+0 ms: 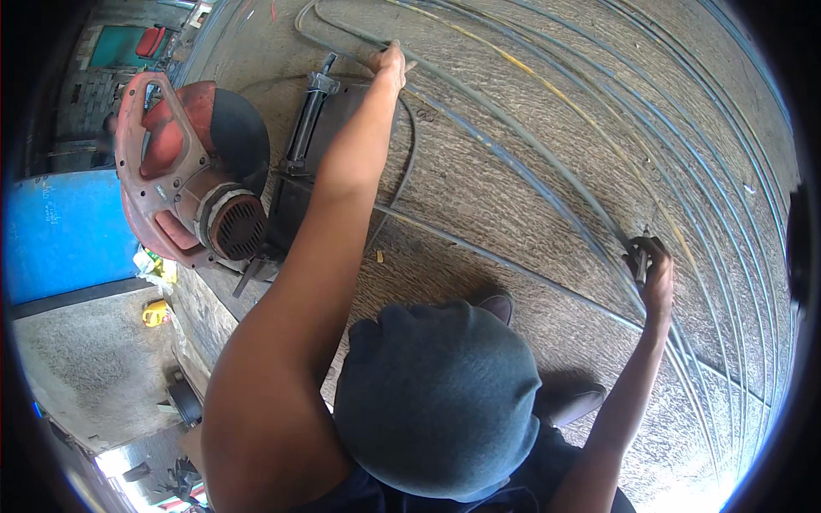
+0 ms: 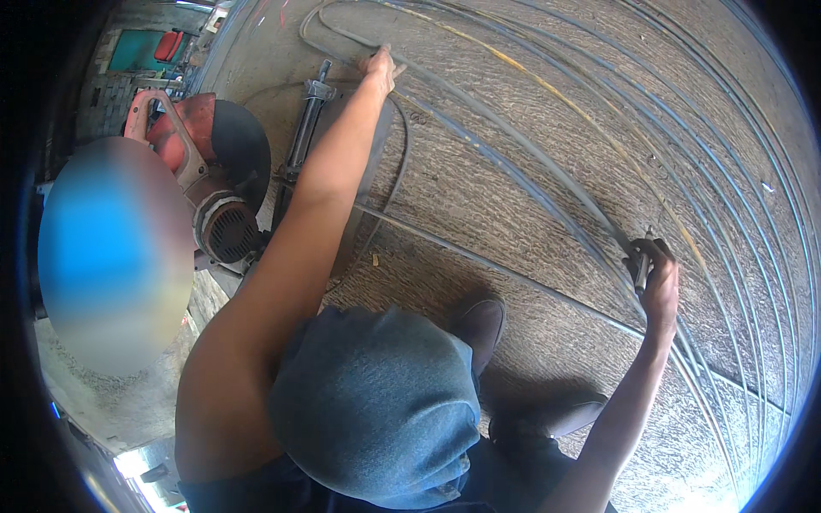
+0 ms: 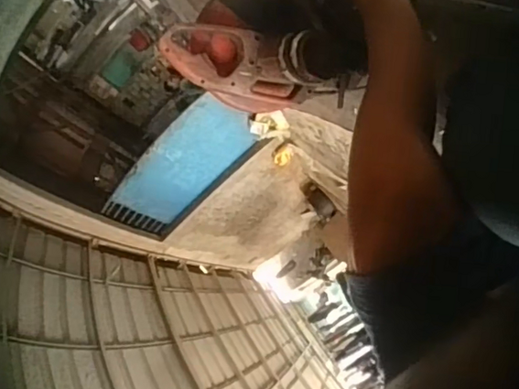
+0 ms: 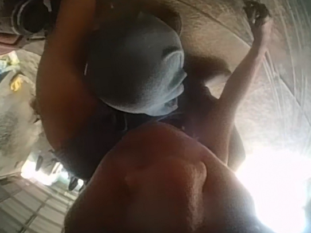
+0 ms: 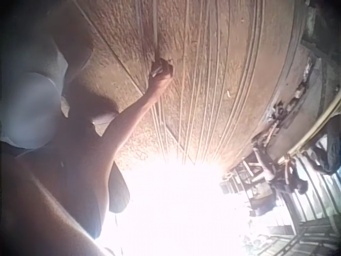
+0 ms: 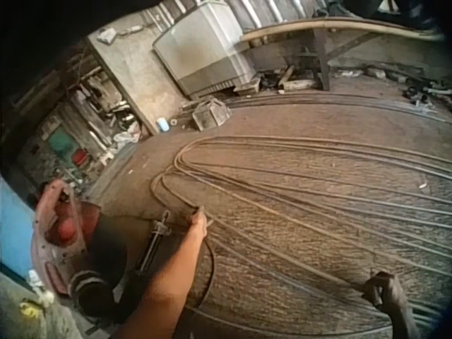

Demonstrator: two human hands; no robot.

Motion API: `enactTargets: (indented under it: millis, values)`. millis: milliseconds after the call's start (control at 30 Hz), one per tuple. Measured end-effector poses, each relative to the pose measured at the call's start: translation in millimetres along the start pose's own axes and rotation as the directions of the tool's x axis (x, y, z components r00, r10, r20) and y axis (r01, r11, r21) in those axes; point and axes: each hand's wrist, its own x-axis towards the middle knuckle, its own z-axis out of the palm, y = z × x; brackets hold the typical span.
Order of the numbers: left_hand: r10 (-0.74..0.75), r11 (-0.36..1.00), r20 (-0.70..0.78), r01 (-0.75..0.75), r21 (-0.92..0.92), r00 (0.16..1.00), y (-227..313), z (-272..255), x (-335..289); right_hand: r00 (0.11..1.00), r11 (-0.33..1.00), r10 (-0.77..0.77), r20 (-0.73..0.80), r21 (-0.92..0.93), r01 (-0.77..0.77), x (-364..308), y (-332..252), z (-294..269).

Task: The recorder marks lengths on metal rods using a marker and moves them to organize the bundle.

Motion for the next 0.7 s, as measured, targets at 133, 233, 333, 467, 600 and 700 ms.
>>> enactTargets:
  millis: [133,233,333,467,600,700]
  values:
    - [-0.056,0.997,0.054,0.053,0.046,0.997,-16,13,-37,0.967,0.998,-0.064,-0.245,-0.027,0.059,-4,8,19]
    - [0.376,0.839,0.086,-0.378,0.392,0.923,-19,18,-89,0.953,0.998,-0.048,-0.300,0.027,0.059,11,-4,27]
    - [0.500,0.728,0.254,-0.561,0.395,0.828,-30,5,-132,0.968,0.990,-0.107,-0.228,0.061,0.124,51,-57,39]
    - [0.570,0.621,0.321,-0.652,0.436,0.757,-52,5,-180,0.981,0.981,-0.023,-0.194,0.183,0.060,87,-80,74]
    - [0.465,0.754,0.290,-0.546,0.366,0.837,-46,3,-180,0.987,0.977,-0.051,-0.151,0.195,0.081,116,-113,88]
    - [0.569,0.677,0.218,-0.602,0.423,0.793,-46,-3,-158,0.990,0.977,-0.061,-0.130,0.193,0.086,141,-127,99]
